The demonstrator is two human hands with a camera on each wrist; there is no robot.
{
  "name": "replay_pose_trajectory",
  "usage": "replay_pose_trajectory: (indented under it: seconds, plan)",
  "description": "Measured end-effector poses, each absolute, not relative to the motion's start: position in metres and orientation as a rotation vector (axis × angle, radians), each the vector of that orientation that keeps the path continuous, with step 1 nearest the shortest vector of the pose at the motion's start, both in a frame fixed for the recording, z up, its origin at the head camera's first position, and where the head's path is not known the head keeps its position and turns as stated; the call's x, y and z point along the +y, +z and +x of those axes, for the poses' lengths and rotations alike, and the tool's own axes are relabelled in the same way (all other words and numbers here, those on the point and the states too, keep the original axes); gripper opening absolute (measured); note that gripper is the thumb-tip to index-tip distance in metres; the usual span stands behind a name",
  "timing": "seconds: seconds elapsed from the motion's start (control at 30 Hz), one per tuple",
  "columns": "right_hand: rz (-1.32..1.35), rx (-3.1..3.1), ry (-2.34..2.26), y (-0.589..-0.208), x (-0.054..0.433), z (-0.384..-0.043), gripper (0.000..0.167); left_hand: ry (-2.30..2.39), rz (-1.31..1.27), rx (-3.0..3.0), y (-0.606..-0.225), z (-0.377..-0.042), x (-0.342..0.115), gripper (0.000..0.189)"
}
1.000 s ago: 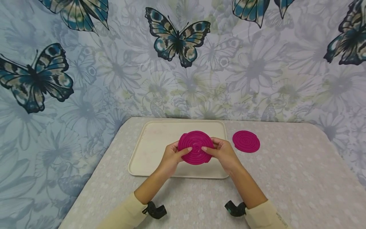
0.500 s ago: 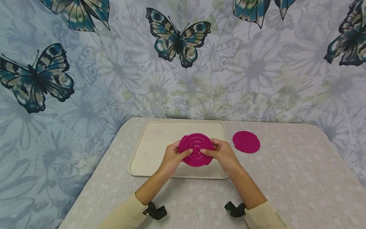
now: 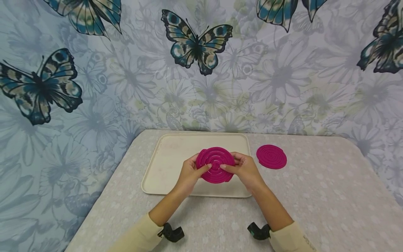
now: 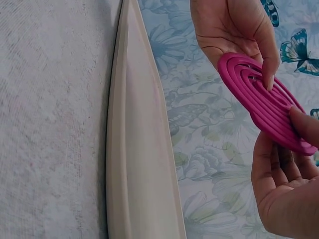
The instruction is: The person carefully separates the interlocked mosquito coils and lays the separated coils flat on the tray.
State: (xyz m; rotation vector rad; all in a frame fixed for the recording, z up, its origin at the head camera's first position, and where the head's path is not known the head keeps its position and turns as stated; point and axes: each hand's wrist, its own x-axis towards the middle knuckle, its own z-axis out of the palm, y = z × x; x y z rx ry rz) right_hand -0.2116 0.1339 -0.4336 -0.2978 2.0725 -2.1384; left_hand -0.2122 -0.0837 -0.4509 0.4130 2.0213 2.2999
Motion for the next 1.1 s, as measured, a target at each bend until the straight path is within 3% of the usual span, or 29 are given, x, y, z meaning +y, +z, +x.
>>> replay_pose_trajectory:
  seconds: [0.47,0.87,1.1]
  plan:
    - [-0.406,2.279,-2.05,-0.429,0.129,-0.206,0.04,2.284,0.387,2.112,-0.45,-0.212,-0.083,0.04]
    - [-0.43,2.33,-2.027,-0.428,0.124,-0.202,0.042,2.3,0.361,2.22,-0.425,-0.198,-0.082,0.055]
    - [-0.438,2.319,-2.038,-0.427,0.122,-0.201,0.044,2.333,0.332,2.243,-0.443,-0.21,-0.082,0.061]
